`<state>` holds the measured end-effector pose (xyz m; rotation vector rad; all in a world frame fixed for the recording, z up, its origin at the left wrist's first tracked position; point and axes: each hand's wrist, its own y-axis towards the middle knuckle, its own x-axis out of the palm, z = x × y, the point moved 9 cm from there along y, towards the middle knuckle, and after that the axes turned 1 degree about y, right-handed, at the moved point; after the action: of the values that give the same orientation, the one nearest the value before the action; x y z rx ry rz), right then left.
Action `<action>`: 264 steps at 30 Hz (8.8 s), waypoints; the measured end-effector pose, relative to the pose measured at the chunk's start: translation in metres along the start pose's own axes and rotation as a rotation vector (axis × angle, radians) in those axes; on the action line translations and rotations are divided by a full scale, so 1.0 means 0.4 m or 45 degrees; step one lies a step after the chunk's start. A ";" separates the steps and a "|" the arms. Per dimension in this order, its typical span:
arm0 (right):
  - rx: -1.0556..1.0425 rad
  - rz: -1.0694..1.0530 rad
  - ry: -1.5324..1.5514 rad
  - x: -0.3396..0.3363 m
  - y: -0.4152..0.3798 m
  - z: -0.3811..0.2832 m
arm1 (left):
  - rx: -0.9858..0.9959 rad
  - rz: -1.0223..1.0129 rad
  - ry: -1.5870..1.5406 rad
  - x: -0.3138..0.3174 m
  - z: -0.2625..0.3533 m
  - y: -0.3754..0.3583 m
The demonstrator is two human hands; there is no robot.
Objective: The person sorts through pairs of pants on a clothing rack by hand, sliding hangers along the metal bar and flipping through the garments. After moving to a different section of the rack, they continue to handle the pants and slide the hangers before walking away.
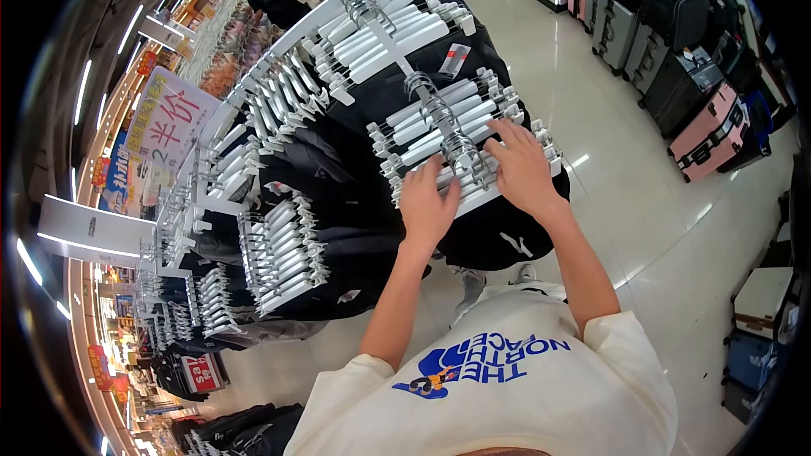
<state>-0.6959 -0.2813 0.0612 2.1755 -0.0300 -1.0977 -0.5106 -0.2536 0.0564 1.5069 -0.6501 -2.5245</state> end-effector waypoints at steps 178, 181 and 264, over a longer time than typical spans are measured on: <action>-0.072 -0.245 0.032 0.200 0.231 0.078 | 0.197 0.671 0.108 -0.237 -0.148 0.422; -0.077 -0.240 0.029 0.196 0.232 0.076 | 0.260 0.653 0.279 -0.222 -0.140 0.471; -0.257 -0.393 0.094 0.248 0.247 0.066 | 0.150 0.779 0.501 -0.051 -0.158 0.434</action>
<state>-0.6243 -0.4023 0.0393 2.0786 0.4442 -1.1321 -0.4642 -0.4216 0.1208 1.4849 -1.0125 -1.7118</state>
